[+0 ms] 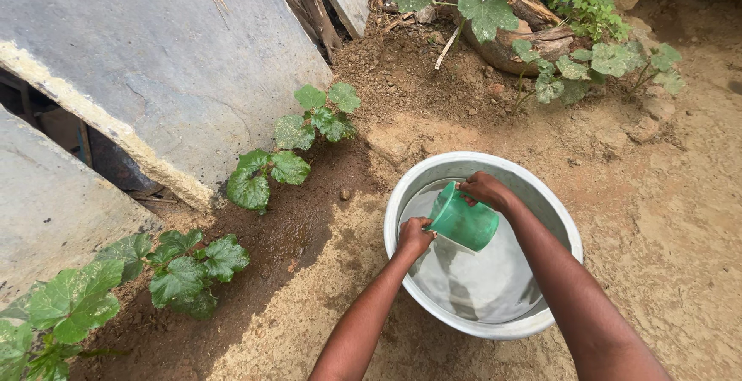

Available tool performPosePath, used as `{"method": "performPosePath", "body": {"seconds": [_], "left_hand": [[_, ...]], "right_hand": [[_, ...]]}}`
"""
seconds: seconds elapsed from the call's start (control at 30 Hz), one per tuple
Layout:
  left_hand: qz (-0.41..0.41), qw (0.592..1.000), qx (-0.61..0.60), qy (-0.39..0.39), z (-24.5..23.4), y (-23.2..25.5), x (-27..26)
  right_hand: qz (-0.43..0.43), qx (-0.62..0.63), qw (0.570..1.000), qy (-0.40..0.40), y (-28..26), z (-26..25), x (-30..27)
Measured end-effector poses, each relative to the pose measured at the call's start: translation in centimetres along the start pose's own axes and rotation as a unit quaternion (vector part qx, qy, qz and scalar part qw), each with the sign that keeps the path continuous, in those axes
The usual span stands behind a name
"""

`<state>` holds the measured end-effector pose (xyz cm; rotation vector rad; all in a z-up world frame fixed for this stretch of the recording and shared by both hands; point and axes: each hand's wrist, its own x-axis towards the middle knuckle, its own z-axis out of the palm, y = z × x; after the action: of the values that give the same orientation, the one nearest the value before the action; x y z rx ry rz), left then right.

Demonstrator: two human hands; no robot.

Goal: The person waters plants in a garden using a green mug to pour water from a large basin onto the soil and leaves of the plants.

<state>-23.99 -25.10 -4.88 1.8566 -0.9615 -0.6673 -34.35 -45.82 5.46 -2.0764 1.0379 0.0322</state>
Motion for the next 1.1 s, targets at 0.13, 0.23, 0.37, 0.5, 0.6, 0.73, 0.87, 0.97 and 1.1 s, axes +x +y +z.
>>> {"method": "performPosePath", "body": {"seconds": [0.13, 0.23, 0.37, 0.5, 0.6, 0.73, 0.87, 0.97, 1.1], "left_hand": [[0.035, 0.999, 0.012, 0.035, -0.7, 1.3, -0.6], [0.003, 0.999, 0.022, 0.026, -1.4, 2.7, -1.2], [-0.027, 0.999, 0.014, 0.021, -1.8, 3.2, -0.9], [0.007, 0.999, -0.033, 0.031, -2.1, 2.8, -0.2], [0.015, 0.998, -0.05, 0.039, -3.4, 3.6, -0.1], [0.04, 0.994, -0.087, 0.049, -6.1, 5.7, -0.5], [0.062, 0.988, -0.126, 0.064, -9.3, 7.2, -0.5], [0.101, 0.982, -0.133, 0.086, -11.8, 7.3, -0.6], [0.151, 0.975, -0.097, 0.135, -15.6, 6.8, -1.2]], "right_hand": [[0.012, 0.072, 0.997, -0.012, 0.1, -0.6, 0.0], [0.025, 0.115, 0.993, -0.015, 0.3, -1.8, -1.1], [0.056, 0.103, 0.993, -0.005, -0.8, -2.8, -2.4], [0.051, 0.164, 0.985, -0.011, -1.8, -3.4, -2.8], [0.044, 0.221, 0.974, -0.021, -3.2, -4.3, -3.7], [0.05, 0.239, 0.969, -0.03, -5.7, -5.8, -5.2], [0.038, 0.265, 0.963, -0.038, -8.1, -5.8, -5.1], [0.001, 0.288, 0.956, -0.049, -10.0, -5.3, -4.5], [-0.035, 0.312, 0.947, -0.066, -13.1, -3.5, -3.8]]}}
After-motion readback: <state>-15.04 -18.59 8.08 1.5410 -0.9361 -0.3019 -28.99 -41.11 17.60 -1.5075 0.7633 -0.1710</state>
